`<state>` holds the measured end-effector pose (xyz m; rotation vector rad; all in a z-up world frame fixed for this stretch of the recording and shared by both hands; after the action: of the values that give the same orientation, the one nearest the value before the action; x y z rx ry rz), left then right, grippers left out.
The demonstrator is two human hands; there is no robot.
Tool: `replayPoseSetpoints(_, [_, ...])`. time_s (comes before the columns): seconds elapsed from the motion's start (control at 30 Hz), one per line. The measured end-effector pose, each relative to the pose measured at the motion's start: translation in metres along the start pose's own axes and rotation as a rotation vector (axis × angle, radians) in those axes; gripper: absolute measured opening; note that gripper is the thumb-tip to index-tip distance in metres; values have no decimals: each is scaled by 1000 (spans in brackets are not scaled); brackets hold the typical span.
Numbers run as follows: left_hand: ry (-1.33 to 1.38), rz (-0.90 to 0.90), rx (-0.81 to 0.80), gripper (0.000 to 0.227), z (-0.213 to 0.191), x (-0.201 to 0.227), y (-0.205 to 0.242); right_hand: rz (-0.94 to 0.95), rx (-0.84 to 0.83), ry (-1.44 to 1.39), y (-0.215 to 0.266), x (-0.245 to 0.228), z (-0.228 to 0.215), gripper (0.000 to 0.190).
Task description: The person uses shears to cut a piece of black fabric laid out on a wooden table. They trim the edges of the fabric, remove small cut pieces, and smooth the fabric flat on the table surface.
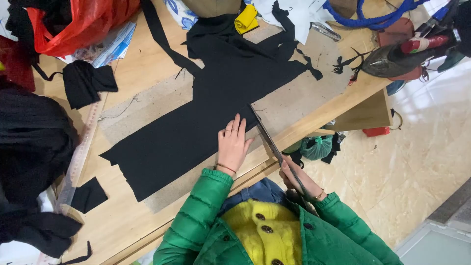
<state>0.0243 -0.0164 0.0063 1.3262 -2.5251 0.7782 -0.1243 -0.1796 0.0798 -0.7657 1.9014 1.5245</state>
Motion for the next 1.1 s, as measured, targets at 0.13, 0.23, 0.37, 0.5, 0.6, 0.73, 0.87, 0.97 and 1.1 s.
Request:
replayPoseSetpoints(0.13, [7,-7,-13,66,0,-1,0,-13,-2,13,-4,3,0,69])
replayPoseSetpoints(0.23, [10,-7,-8,67,1,-1,0,-60,-7,31,-8,9,-3,63])
replayPoseSetpoints(0.37, [11,-7,-13,66,2,0,1,-36,23,-6,-9,13,-5,60])
replayPoseSetpoints(0.5, [-2,0,-11,67,4,0,2,63,54,1,12,-22,4,70])
replayPoseSetpoints(0.6, [29,-11,-8,69,6,0,3,95,40,33,26,-44,-1,76])
replayPoseSetpoints(0.73, [27,-28,7,69,10,4,6,201,71,234,24,-55,-30,89])
replayPoseSetpoints(0.87, [-22,-28,89,75,13,11,7,-17,-162,451,-15,-48,-65,83])
replayPoseSetpoints(0.97, [-58,-58,137,79,18,25,7,-96,-277,574,-44,-55,-98,81])
replayPoseSetpoints(1.1, [-112,-146,194,79,31,48,-3,-216,-472,633,-69,-109,-127,83])
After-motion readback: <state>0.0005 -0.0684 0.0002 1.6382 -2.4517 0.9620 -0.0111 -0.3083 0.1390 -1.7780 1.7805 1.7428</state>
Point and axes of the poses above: each hand's wrist, its own y-axis away from the middle knuckle, its own z-axis out of the palm, x = y × z, the point moved 3 cm from there along -y, towards the middle knuckle, and after that the axes turned 10 degrees about x, right-handed, at the moved point
